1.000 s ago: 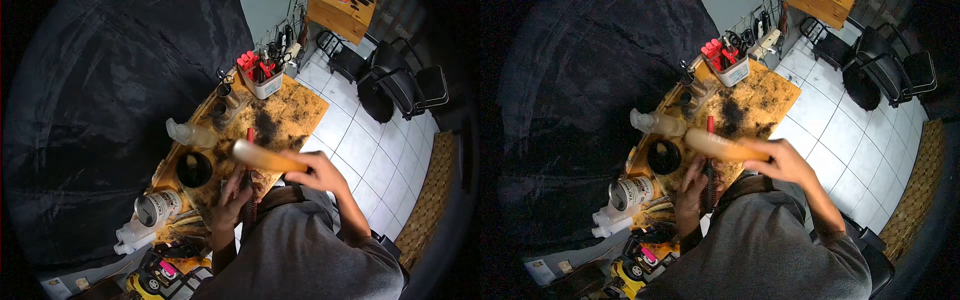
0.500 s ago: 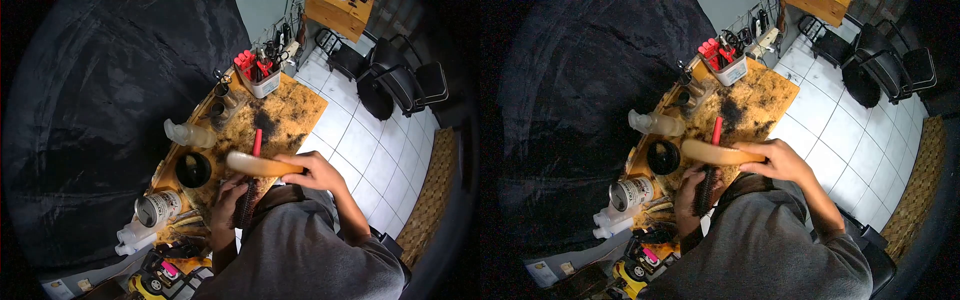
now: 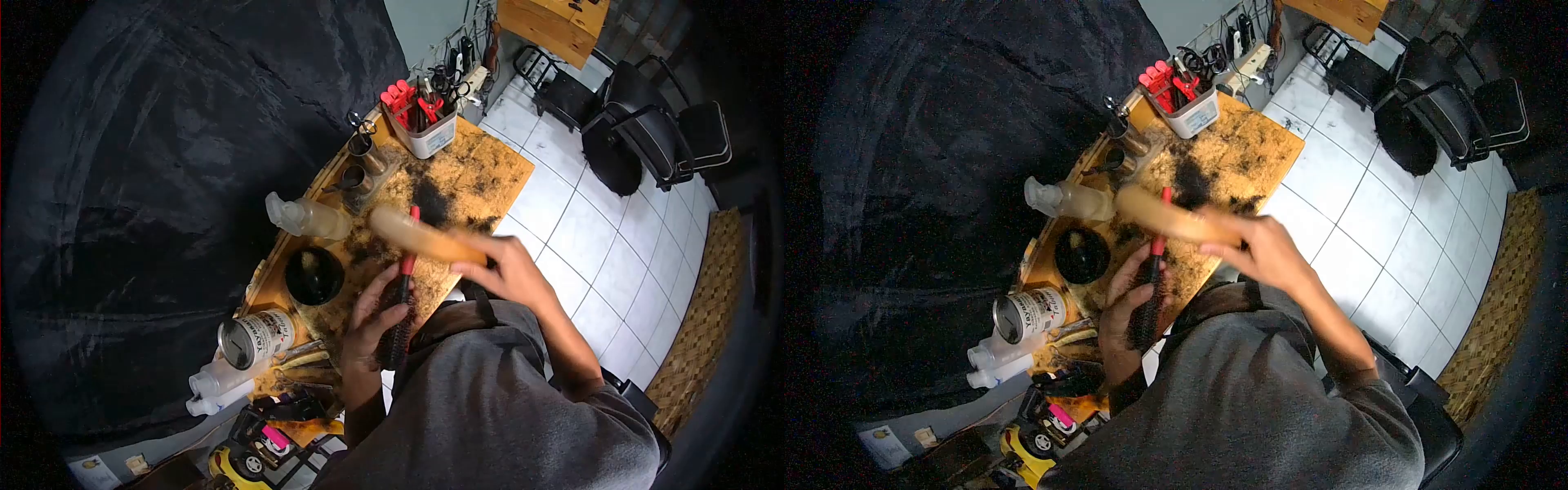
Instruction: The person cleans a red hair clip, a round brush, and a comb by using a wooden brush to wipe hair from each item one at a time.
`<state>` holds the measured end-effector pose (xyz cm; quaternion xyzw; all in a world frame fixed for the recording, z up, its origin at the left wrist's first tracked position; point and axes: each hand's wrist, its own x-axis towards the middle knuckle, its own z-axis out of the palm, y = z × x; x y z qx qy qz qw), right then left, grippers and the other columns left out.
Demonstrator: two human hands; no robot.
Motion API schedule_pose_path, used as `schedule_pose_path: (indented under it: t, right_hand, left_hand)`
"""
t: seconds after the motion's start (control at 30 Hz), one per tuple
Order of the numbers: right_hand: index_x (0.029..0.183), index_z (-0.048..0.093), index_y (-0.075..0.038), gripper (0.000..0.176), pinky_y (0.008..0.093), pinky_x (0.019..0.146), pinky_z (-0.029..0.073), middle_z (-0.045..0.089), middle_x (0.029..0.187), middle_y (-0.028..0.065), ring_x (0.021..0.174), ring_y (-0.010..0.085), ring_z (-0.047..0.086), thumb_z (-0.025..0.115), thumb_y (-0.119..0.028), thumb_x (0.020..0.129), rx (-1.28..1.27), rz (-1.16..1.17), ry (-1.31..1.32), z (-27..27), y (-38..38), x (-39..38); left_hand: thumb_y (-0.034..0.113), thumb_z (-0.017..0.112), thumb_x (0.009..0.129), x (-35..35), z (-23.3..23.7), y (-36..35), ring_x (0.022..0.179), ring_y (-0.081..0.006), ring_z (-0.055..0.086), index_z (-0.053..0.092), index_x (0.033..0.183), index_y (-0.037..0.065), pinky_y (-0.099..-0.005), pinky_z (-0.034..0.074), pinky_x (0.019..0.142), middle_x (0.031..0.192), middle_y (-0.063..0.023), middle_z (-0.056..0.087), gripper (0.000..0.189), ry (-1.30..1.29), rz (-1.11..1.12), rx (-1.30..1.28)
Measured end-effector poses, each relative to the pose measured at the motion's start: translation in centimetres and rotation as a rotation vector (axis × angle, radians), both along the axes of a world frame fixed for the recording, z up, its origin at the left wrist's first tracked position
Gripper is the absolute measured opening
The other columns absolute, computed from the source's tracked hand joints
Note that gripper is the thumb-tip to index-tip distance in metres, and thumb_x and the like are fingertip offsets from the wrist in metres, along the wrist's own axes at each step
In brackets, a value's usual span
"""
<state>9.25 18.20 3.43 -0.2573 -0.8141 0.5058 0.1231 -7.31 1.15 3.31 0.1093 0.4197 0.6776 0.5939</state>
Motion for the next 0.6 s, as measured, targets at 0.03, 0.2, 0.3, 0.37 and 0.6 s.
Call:
schedule_pose_path:
  t: [0.03, 0.2, 0.3, 0.37, 0.6]
  right_hand:
    - [0.121, 0.055, -0.002, 0.05, 0.0327, 0.07, 0.05, 0.067, 0.093, 0.0187, 0.077, 0.0231, 0.067, 0.068, -0.029, 0.081, 0.158, -0.174, 0.037, -0.5, 0.2, -0.2]
    - [0.12, 0.057, -0.006, 0.046, 0.0355, 0.073, 0.053, 0.065, 0.102, 0.0182, 0.083, 0.0274, 0.067, 0.066, -0.031, 0.082, 0.128, -0.313, 0.147, 0.2, 0.9, -0.4]
    - [0.121, 0.056, -0.008, 0.048, 0.0322, 0.079, 0.052, 0.067, 0.1, 0.0138, 0.081, 0.0259, 0.068, 0.066, -0.034, 0.082, -0.009, 0.092, 0.265, -0.1, 0.0, 0.1]
    - [0.119, 0.057, -0.003, 0.047, 0.0319, 0.079, 0.05, 0.066, 0.099, 0.0173, 0.087, 0.0258, 0.067, 0.069, -0.025, 0.08, -0.093, 0.177, 0.059, 1.5, 0.0, -0.2]
    - [0.121, 0.057, -0.006, 0.049, 0.0362, 0.068, 0.054, 0.067, 0.096, 0.0165, 0.076, 0.0258, 0.068, 0.065, -0.035, 0.082, 0.146, -0.312, 0.156, 0.4, 0.6, -0.6]
  left_hand:
    - [0.006, 0.066, 0.077, 0.0, 0.0, 0.0, 0.1, -0.0166, 0.056, 0.038, 0.132, 0.0, -0.0298, 0.054, 0.078, 0.112, -0.0105, 0.052, 0.062, -0.033, -0.004, -0.014]
    - [0.009, 0.06, 0.083, -0.1, -0.1, 0.2, 0.097, -0.0177, 0.057, 0.036, 0.133, -0.002, -0.0313, 0.055, 0.076, 0.112, -0.0128, 0.053, 0.057, -0.142, -0.003, -0.067]
    - [0.009, 0.058, 0.084, -0.8, -0.7, -0.1, 0.097, -0.0184, 0.057, 0.035, 0.133, -0.004, -0.0328, 0.056, 0.075, 0.113, -0.0135, 0.053, 0.056, -0.195, -0.031, 0.008]
    - [0.01, 0.057, 0.084, -0.6, -0.3, -0.2, 0.098, -0.0193, 0.057, 0.033, 0.134, -0.004, -0.033, 0.056, 0.074, 0.114, -0.0143, 0.052, 0.057, -0.084, -0.043, 0.012]
    - [0.01, 0.054, 0.084, -0.7, 0.1, -0.3, 0.102, -0.0229, 0.056, 0.027, 0.139, -0.004, -0.0332, 0.056, 0.069, 0.114, -0.0166, 0.051, 0.063, -0.151, -0.071, 0.041]
